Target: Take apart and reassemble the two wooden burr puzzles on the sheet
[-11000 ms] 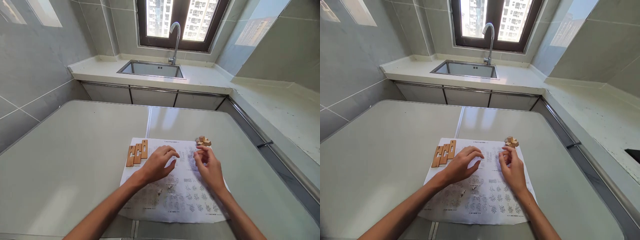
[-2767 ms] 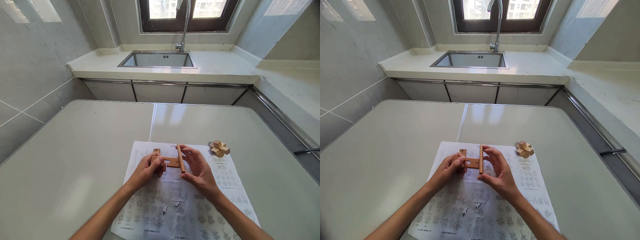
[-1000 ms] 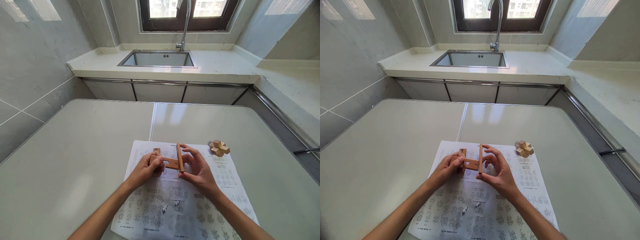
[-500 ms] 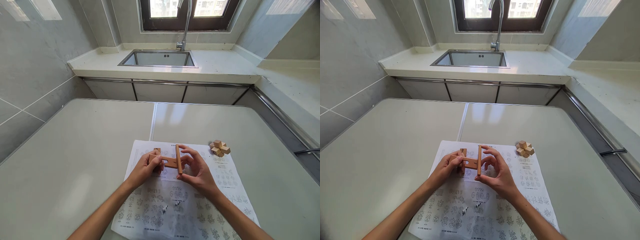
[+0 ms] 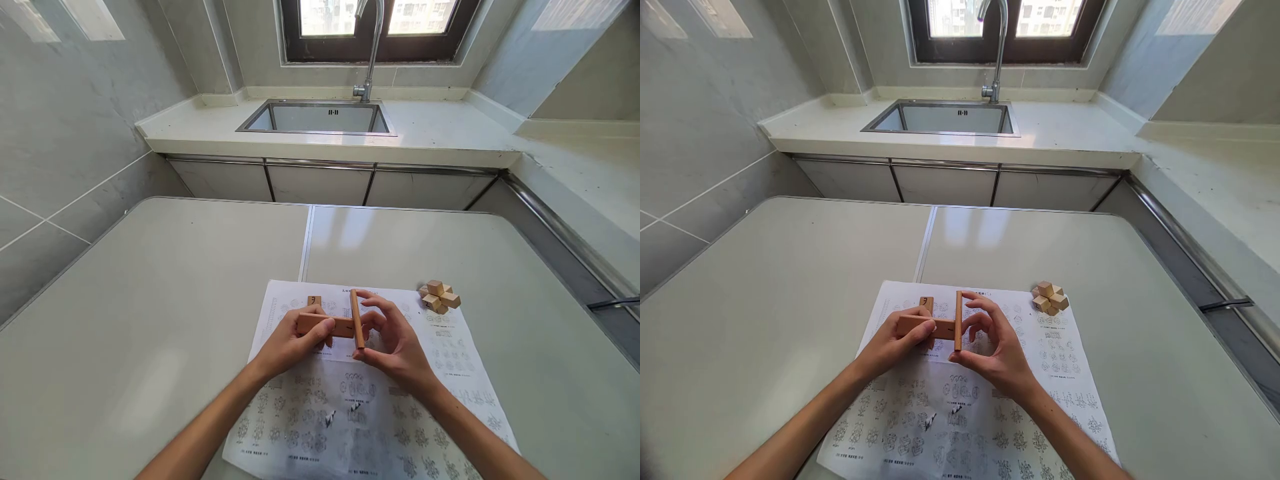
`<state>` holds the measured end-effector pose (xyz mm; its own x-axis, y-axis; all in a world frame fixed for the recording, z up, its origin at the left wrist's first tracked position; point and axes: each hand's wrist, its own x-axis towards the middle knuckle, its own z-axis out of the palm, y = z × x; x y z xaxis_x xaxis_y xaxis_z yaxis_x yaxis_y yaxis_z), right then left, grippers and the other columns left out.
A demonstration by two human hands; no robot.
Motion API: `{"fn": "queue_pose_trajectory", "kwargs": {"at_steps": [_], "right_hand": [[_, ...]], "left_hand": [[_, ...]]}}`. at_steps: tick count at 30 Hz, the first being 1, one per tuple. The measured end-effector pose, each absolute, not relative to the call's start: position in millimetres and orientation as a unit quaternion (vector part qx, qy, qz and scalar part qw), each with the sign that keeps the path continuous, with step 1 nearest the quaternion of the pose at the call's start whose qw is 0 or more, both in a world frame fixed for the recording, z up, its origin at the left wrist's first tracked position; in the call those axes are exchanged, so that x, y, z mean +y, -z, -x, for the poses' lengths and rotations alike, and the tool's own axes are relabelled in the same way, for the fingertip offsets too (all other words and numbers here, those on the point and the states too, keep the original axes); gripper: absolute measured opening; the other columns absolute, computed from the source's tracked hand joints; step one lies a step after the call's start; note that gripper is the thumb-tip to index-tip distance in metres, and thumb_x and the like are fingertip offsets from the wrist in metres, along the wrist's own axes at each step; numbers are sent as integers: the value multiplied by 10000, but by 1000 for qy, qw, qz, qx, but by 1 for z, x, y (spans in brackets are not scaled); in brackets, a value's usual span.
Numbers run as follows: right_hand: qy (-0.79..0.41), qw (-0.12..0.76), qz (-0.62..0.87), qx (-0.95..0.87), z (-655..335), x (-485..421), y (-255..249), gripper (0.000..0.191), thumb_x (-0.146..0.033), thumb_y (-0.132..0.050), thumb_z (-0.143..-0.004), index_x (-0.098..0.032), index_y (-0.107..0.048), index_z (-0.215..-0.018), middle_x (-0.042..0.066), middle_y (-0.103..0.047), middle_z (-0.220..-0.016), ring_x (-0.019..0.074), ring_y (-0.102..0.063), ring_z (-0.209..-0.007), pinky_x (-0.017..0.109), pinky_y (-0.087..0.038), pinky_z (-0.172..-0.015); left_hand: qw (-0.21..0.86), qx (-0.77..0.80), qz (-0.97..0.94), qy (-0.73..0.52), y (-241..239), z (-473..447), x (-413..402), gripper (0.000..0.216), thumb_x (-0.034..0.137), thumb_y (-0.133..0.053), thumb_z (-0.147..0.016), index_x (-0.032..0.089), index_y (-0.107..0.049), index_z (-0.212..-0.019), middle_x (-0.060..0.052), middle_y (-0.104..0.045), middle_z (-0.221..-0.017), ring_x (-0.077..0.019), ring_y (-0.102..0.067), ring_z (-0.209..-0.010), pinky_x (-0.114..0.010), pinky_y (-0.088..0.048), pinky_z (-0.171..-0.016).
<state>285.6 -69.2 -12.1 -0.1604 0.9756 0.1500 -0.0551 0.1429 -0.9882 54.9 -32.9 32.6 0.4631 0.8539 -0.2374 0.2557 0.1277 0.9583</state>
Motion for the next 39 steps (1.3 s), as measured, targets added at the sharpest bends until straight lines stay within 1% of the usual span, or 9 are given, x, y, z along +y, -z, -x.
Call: {"fn": "queue_pose_trajectory", "kwargs": {"at_steps": [5,10,13,22,27,31,39], "right_hand": [[-515,503,407,-562,-285,-70,12,635,-381,-928,-800,-357,-580,-1330,111,-501,-1594,209,-688,-874,420,-575,-798],[-518,504,405,-560,-284,-70,12,624,-337,-927,-802,-356,-581,-1320,104,-498,-1596,201,-679,-871,403,-561,-776],[-520,503,404,-560,-284,-70,11,620,-339,-925,-802,-350,-581,-1318,109,-497,-1594,203,-679,-875,402,-558,-775],[-517,503,395,-569,-285,-70,13,637,-317,-915,-816,-351,-568,-1350,119,-486,-1602,199,-672,-875,399,-552,-769],[-515,505,389,-573,-285,-70,15,651,-323,-917,-816,-352,-559,-1359,125,-483,-1602,202,-672,-877,398,-552,-758],[-521,504,390,-568,-284,-70,15,643,-314,-920,-815,-360,-567,-1351,117,-477,-1607,199,-665,-878,400,-545,-763],[-522,506,382,-570,-285,-69,17,658,-309,-927,-805,-370,-566,-1353,111,-483,-1599,193,-671,-871,385,-541,-745]], "left_hand": [[596,445,-614,-264,-29,-55,-33,522,623,-544,-1003,175,-642,-754,-20,-628,-761,-149,-569,-674,-261,-452,-677],[652,432,-560,-274,-30,-58,-33,560,687,-437,-1014,197,-540,-764,-29,-641,-694,-164,-542,-656,-279,-454,-674],[660,434,-548,-275,-31,-60,-33,557,695,-441,-1002,200,-532,-764,-34,-647,-684,-173,-550,-661,-283,-462,-673],[663,443,-532,-284,-30,-60,-33,540,649,-453,-1011,189,-552,-746,-19,-636,-656,-159,-551,-640,-266,-454,-663],[654,449,-540,-281,-31,-60,-33,538,625,-439,-1023,186,-553,-734,-28,-663,-682,-156,-558,-655,-258,-455,-670],[649,458,-539,-281,-28,-60,-33,547,633,-437,-1023,184,-565,-738,-40,-687,-703,-163,-583,-660,-261,-467,-665],[649,464,-530,-288,-24,-58,-33,559,653,-462,-1013,181,-574,-735,-40,-677,-705,-174,-618,-676,-267,-485,-661]]}}
